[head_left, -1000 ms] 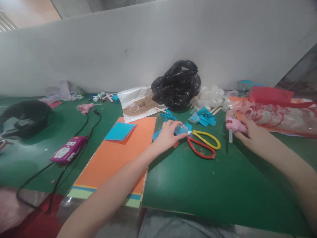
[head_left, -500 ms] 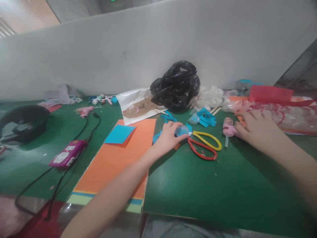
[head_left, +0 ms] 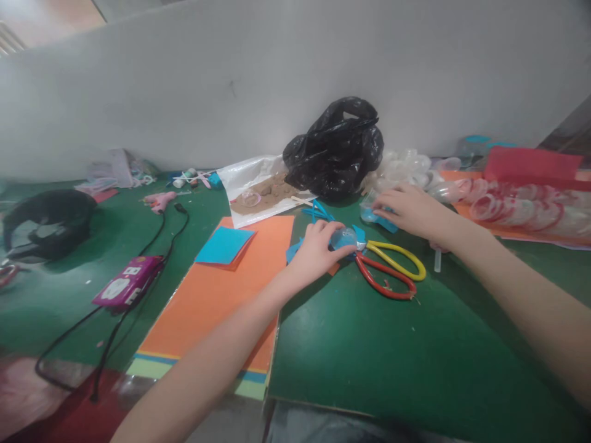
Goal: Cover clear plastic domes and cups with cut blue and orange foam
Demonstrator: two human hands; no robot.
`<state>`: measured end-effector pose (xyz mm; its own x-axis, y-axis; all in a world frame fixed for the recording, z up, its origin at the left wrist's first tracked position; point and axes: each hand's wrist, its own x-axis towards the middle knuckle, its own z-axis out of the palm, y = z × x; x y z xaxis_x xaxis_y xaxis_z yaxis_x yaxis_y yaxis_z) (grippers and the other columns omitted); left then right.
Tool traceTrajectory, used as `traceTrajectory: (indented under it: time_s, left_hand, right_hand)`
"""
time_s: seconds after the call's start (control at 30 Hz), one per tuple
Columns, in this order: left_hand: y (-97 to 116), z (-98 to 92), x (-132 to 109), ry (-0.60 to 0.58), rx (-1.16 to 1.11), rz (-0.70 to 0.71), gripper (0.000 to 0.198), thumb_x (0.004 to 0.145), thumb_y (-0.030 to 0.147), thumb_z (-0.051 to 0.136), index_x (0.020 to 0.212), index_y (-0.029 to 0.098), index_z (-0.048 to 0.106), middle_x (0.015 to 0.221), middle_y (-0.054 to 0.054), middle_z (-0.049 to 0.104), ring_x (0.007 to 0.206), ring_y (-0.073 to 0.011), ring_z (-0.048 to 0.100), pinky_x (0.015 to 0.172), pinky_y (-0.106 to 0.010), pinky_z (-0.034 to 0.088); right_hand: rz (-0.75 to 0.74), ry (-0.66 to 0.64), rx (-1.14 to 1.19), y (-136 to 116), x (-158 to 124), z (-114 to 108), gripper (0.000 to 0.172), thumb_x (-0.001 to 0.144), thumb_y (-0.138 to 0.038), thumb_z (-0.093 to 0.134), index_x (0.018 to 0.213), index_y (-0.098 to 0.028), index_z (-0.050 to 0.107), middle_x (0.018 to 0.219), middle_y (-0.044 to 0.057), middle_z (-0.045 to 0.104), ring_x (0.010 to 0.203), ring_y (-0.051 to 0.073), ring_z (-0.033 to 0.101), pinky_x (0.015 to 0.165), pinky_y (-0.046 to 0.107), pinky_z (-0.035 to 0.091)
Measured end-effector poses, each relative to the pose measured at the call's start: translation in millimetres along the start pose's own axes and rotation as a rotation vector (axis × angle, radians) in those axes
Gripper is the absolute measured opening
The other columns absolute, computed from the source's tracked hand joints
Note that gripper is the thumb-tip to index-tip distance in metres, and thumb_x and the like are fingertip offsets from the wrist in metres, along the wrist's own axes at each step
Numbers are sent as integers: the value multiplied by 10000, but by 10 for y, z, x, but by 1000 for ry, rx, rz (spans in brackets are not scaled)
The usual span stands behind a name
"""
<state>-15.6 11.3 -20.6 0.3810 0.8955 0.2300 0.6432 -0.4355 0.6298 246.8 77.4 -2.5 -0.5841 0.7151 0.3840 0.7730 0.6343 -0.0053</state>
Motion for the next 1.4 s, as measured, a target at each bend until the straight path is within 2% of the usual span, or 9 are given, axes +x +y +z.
traceTrajectory:
  time_s: [0.1,0.2,0.33,0.47,0.67,1.07,1.4]
  left_hand:
    - [-5,6,-1,5,0,13,440,896,481,722,1241,226,621,1227,-84,595,1221,-255,520,1118,-414,416]
    - [-7,10,0,9,0,12,428,897,480,723,1235,237,620,1221,-80,599,1201,-256,525,1099,-418,427]
    - [1,16,6,14,7,4,436,892,475,730,1235,224,629,1215,-83,615,1195,-257,531,1093,-413,424]
    - [10,25,17,25,24,1,463,884,493,735,1237,206,650,1174,-85,630,1166,-257,544,1076,-410,429]
    - [23,33,27,19,50,-31,477,885,503,730,1262,219,664,1165,-79,626,1155,-263,530,1071,-409,429]
    - [-12,59,35,22,65,-19,427,904,508,698,1246,255,659,1169,-75,616,1170,-275,533,1090,-443,418]
    - [7,50,34,8,68,-21,436,909,513,689,1244,235,659,1188,-86,617,1171,-281,530,1075,-433,427]
  right_hand:
    - [73,63,192,-155,-34,-120,308,1013,-402,451,962,-230,701,962,84,747,938,281,651,854,451,516]
    - [139,176,258,-367,-79,-217,268,1019,-375,447,972,-252,680,969,75,743,949,284,646,872,461,518]
    - [110,250,262,-626,-117,-263,227,1014,-316,460,1010,-256,679,983,80,745,988,302,629,882,485,518]
    - [54,294,214,-772,-132,-246,248,1033,-297,434,1022,-254,678,991,84,744,1000,304,615,915,506,506]
    - [26,300,182,-813,-148,-236,236,1040,-272,430,1020,-277,665,977,76,736,981,303,602,894,506,513]
    - [-26,301,110,-867,-154,-175,243,1041,-253,436,1015,-246,677,981,96,745,952,293,597,888,497,513]
    - [-43,272,86,-888,-154,-183,258,1033,-222,440,1015,-233,697,986,101,749,961,292,598,897,479,506]
